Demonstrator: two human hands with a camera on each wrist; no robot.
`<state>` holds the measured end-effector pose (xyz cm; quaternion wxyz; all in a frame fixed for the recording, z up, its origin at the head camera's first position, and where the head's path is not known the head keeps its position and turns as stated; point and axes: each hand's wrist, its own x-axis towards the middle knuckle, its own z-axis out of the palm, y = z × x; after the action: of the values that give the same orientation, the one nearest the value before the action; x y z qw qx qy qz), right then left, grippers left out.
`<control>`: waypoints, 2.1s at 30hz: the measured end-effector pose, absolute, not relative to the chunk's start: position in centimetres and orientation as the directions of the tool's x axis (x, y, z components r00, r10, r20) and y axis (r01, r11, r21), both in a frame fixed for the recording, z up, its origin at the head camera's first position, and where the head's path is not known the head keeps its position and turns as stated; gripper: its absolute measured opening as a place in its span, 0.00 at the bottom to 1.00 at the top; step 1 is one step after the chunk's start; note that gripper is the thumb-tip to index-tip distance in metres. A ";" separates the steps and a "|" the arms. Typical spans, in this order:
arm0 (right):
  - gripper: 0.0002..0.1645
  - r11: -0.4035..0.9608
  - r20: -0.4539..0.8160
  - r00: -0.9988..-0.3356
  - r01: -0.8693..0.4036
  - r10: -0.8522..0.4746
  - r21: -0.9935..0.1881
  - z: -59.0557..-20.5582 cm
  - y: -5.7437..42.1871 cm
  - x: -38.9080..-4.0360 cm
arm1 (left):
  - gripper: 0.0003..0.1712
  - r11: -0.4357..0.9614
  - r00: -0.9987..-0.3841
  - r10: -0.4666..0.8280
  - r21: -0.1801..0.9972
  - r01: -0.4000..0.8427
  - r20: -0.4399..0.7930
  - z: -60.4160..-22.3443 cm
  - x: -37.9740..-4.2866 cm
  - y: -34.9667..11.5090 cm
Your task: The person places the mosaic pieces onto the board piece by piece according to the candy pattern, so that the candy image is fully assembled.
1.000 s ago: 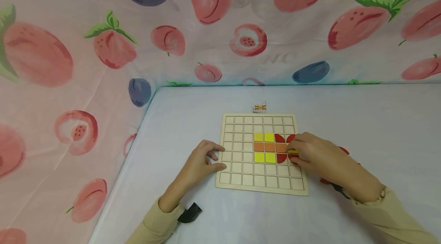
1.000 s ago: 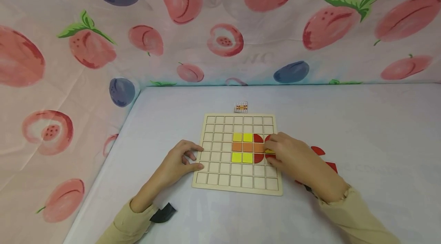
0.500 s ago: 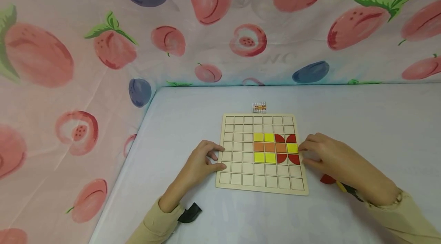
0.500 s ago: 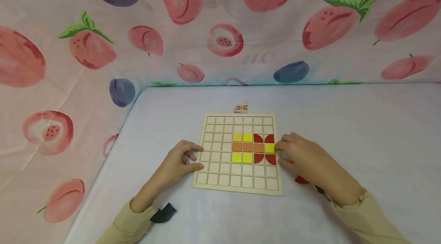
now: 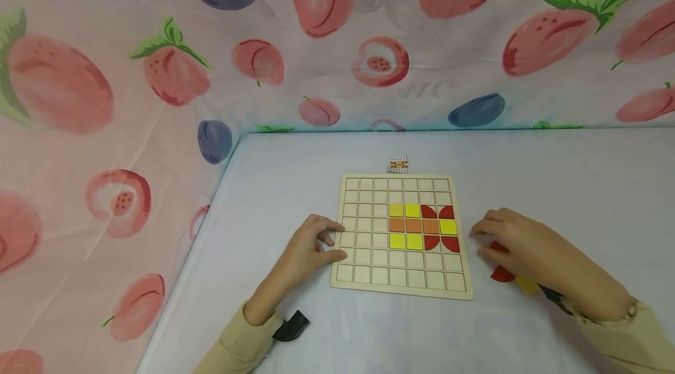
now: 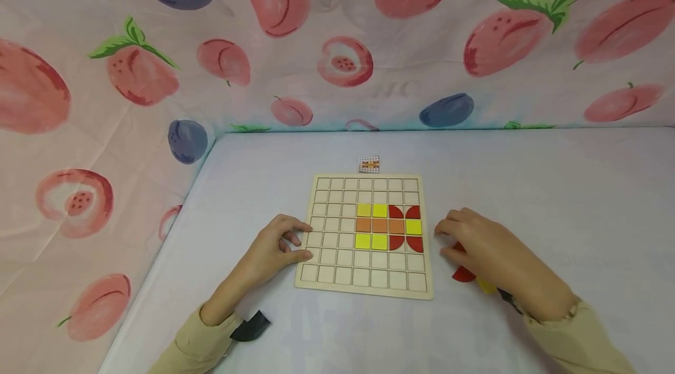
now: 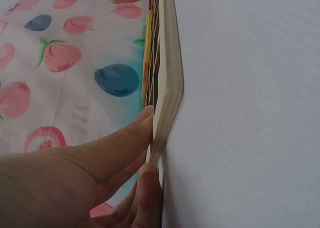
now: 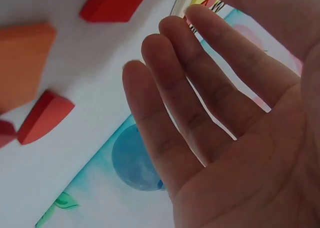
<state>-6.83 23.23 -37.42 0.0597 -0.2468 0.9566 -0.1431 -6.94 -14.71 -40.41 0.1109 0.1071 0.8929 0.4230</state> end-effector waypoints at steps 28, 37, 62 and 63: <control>0.15 0.845 -0.117 -0.877 -0.401 -0.465 -0.352 -38.2 25.6 -6.6 | 0.23 0.631 -0.953 0.275 0.772 0.082 -0.124 -40.0 -6.7 -14.6; 0.15 0.849 -0.145 -0.881 -0.374 -0.451 -0.373 -38.4 25.6 -6.6 | 0.23 0.625 -0.953 0.278 0.776 0.082 -0.122 -40.1 -6.7 -14.6; 0.13 0.834 -0.103 -0.883 -0.387 -0.458 -0.392 -37.5 23.2 -6.8 | 0.23 0.628 -0.955 0.273 0.774 0.083 -0.119 -40.1 -6.8 -14.6; 0.13 0.833 -0.099 -0.881 -0.393 -0.462 -0.390 -37.4 23.0 -6.8 | 0.23 0.628 -0.955 0.272 0.774 0.083 -0.118 -40.2 -6.8 -14.6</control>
<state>-6.79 23.03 -37.41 0.0948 -0.2243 0.9526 -0.1821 -6.78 -14.64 -40.16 0.1127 0.0991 0.8950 0.4200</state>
